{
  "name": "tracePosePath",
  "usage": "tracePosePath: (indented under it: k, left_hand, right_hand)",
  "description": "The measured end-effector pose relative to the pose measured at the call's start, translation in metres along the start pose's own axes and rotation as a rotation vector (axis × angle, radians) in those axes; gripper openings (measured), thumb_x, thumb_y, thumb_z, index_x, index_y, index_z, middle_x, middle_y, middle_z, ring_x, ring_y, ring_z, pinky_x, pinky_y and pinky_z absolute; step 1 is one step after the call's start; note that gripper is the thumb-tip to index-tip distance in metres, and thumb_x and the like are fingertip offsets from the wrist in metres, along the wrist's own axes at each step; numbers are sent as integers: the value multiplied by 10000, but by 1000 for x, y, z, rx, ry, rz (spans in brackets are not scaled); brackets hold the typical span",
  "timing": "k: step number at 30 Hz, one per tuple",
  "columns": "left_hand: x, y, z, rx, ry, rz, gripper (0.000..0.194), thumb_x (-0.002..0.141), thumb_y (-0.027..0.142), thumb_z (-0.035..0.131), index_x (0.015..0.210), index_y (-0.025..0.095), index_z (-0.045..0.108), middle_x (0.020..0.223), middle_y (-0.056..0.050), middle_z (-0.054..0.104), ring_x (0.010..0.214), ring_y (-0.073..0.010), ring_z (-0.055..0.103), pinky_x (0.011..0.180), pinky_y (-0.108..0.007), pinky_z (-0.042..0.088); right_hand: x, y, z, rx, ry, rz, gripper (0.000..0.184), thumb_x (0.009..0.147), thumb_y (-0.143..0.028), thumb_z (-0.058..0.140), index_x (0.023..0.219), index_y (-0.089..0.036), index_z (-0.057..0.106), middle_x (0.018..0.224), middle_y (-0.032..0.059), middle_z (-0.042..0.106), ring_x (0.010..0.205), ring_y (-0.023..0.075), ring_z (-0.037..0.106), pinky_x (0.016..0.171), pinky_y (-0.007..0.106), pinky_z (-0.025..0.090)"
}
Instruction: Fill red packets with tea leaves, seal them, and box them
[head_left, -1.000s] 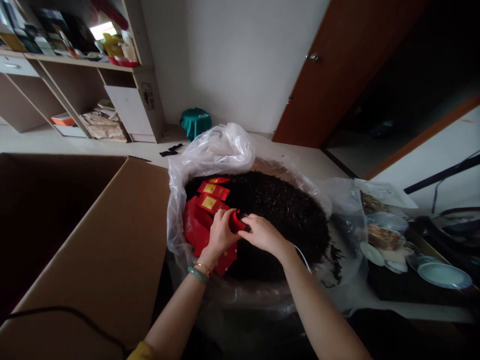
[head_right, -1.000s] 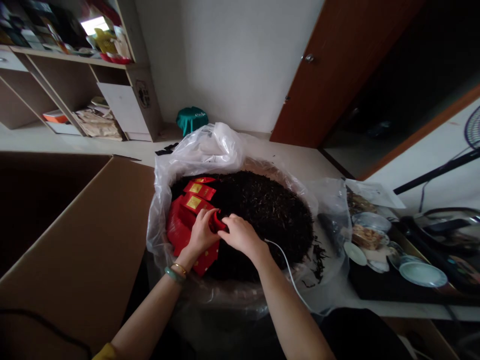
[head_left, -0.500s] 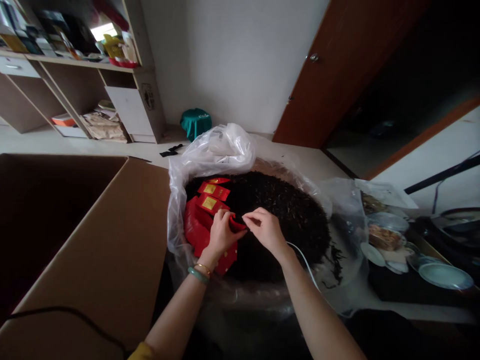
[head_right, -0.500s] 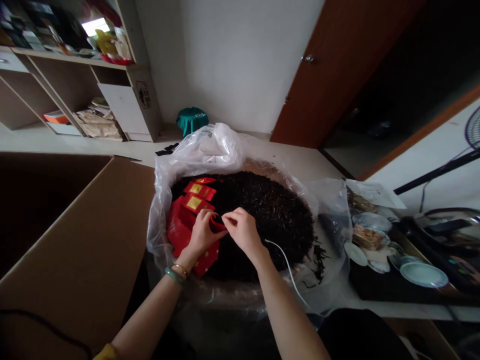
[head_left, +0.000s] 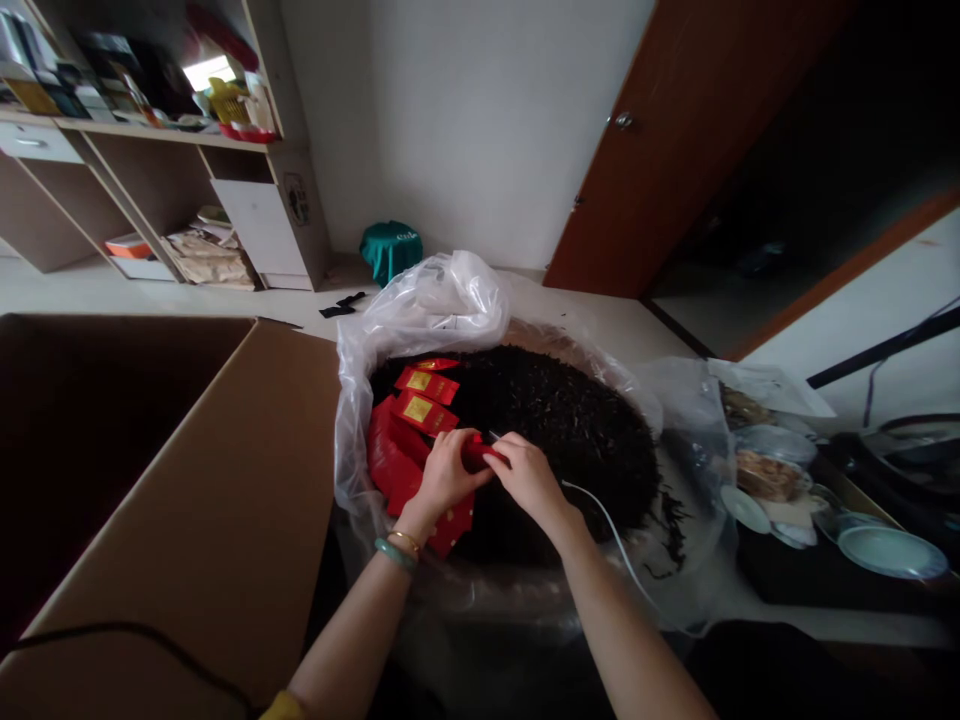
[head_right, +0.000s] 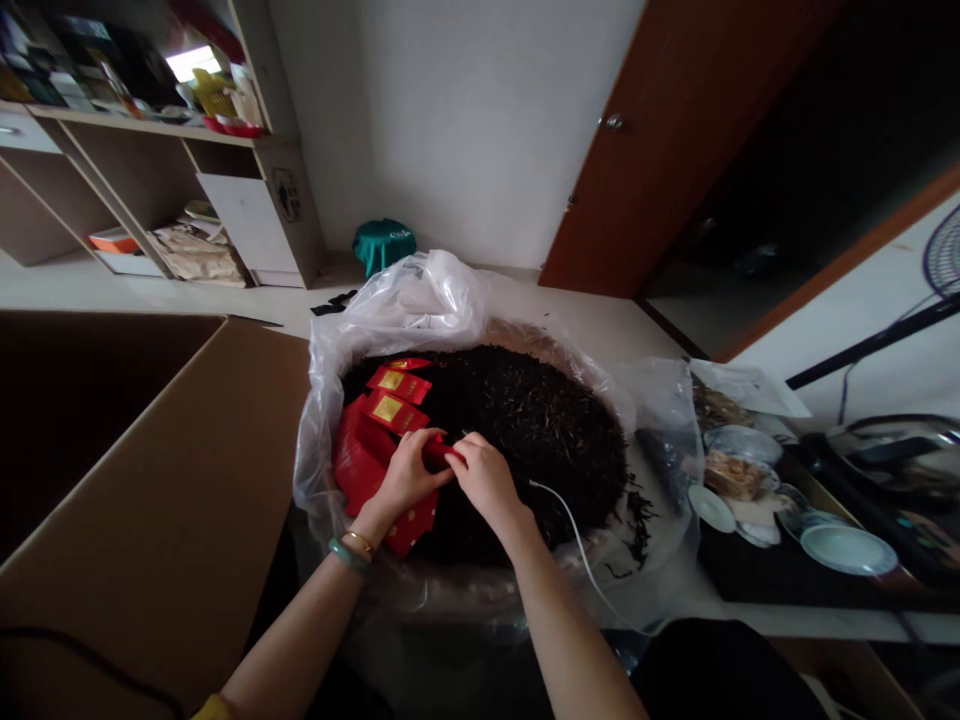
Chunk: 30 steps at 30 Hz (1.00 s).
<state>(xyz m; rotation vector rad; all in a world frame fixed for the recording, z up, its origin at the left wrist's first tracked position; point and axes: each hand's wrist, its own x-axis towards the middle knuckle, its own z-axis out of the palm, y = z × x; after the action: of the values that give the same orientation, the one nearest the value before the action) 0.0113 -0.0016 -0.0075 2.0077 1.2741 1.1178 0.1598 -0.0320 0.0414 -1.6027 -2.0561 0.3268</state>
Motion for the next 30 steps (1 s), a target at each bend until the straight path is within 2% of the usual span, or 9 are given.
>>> tracePosePath:
  k: [3,6,9,12,17,20,23,27,30]
  left_hand:
    - [2,2,-3,-177,-1,-55,374,735,303,683,1081,171,628,1001,-80,678,934,-234,605,866,-395,478]
    - [4,5,-6,-426,-72,-162,337,789,398,626,1017,153,665,927,-78,707,853,-214,642,785,-338,507]
    - [6,8,-8,-648,-133,-251,400,719,484,685,923,140,672,840,-63,715,767,-199,653,708,-301,515]
    - [7,9,-11,-773,-167,-321,458,647,522,738,873,132,656,770,-42,700,698,-173,641,659,-272,505]
    - [7,9,-13,-784,-131,-330,456,669,554,706,856,139,674,725,-13,676,665,-142,599,610,-230,459]
    - [7,6,-13,-784,-114,-316,411,677,538,706,724,132,659,617,16,624,572,-105,533,555,-210,417]
    - [8,7,-13,-778,-73,-301,382,685,510,707,703,133,644,597,25,605,555,-96,516,544,-205,410]
    - [7,10,-13,-760,-76,-283,354,703,461,705,839,141,633,744,-4,664,669,-134,592,629,-230,467]
    - [6,10,-10,-691,-141,-248,466,615,391,789,970,141,619,863,-23,680,751,-159,616,684,-251,490]
  right_hand:
    - [4,8,-9,118,143,-9,169,869,-204,511,792,-192,661,823,62,669,739,175,635,719,283,508]
    - [5,12,-18,277,235,36,144,836,-274,553,839,-202,678,844,64,707,756,196,658,727,309,522]
    - [7,12,-22,429,249,126,182,798,-345,595,874,-205,682,826,53,725,720,198,667,701,318,532]
    - [8,12,-22,536,199,193,266,762,-362,624,956,-185,667,715,28,708,604,176,644,601,291,522]
    - [10,7,-16,524,69,145,199,756,-389,631,742,-196,679,698,21,703,641,177,649,603,277,513]
    - [11,3,-10,435,108,88,191,766,-371,631,680,-208,684,686,17,681,652,168,631,623,270,497]
    - [13,2,-5,430,140,77,190,775,-352,625,667,-207,684,679,16,664,648,164,620,624,269,489]
    - [15,3,-4,488,163,96,163,766,-342,631,718,-201,698,719,24,669,657,168,624,628,280,501]
    - [14,0,-10,534,250,96,169,791,-343,610,768,-202,701,786,37,680,711,173,635,663,287,515]
